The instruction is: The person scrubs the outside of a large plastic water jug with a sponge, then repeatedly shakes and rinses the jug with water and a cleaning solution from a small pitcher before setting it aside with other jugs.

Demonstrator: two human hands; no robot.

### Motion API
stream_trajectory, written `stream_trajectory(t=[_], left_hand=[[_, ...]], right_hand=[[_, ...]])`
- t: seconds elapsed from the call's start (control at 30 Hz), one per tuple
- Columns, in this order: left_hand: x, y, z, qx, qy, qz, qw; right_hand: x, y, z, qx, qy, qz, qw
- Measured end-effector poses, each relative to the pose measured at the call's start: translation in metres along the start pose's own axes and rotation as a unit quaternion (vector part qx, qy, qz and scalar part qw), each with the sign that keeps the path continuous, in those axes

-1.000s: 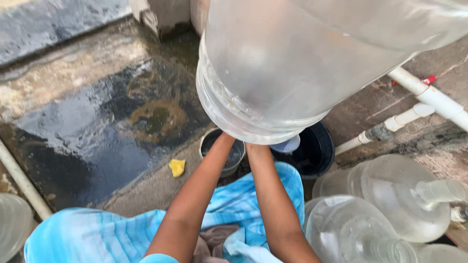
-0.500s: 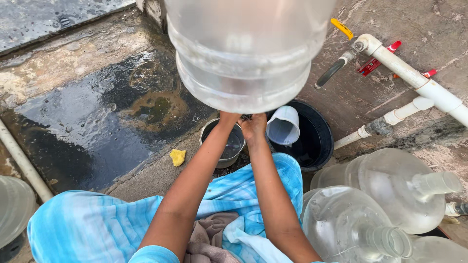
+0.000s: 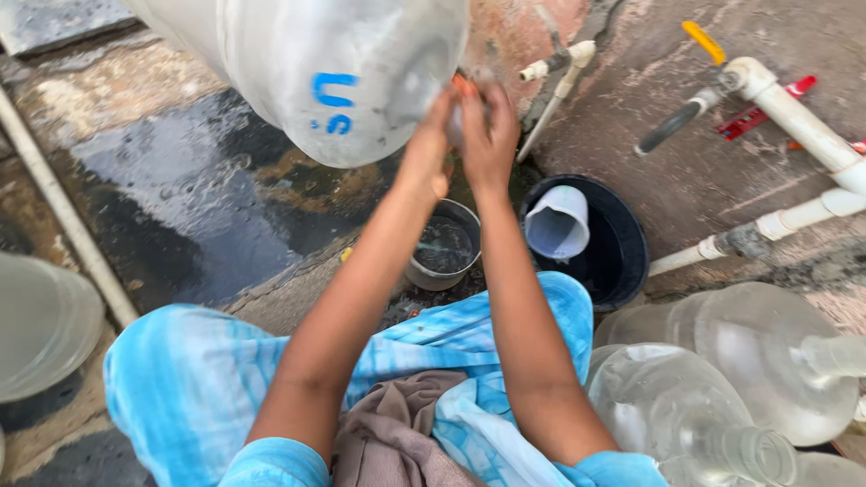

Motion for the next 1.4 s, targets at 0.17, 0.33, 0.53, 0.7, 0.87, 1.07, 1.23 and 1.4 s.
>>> stream_trajectory(t=[0.17,0.33,0.53,0.7,0.87,1.07,1.23,1.4], left_hand=[[0.064,-0.087,0.017,-0.038,-0.188,-0.138,0.972],[0.08,-0.165,0.0,-0.192,-0.234,-0.3,0.905],[0.084,-0.22,-0.002,-0.188,-0.202,-0.176,0.945],[0.095,-0.248,0.023,-0.094,-0.138,-0.167,0.972],[0.094,-0.249,0.026,-0.121,-0.134,-0.154,0.971],[0.097,-0.229,0.009,-0.136,-0.073,-0.08,0.985],[0.112,-0.216,-0.002,-0.13,-0.059,-0.016,0.99],[0.119,-0.21,-0.005,-0.114,-0.055,0.032,0.991]], right_hand=[[-0.046,0.126,0.029,-0.11,-0.169,-0.232,0.951],[-0.025,0.231,-0.013,-0.255,-0.165,-0.344,0.889],[-0.013,0.268,-0.037,-0.338,-0.104,-0.343,0.87],[0.037,0.24,-0.009,-0.417,-0.016,-0.257,0.872],[0.14,0.084,0.035,-0.517,-0.024,-0.264,0.814],[0.245,-0.214,0.047,-0.382,0.177,-0.611,0.67],[0.287,-0.323,-0.073,-0.257,0.332,-0.646,0.637],[0.286,-0.312,-0.125,-0.085,0.234,-0.646,0.722]])
Point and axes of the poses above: each hand's wrist, its own z-axis towards the middle knuckle, its own y-axis out of the palm, x = y × z, the point moved 3 cm from there along z, towards the middle knuckle, and after that the axes turned 9 degrees about x, right-handed, at the moved point
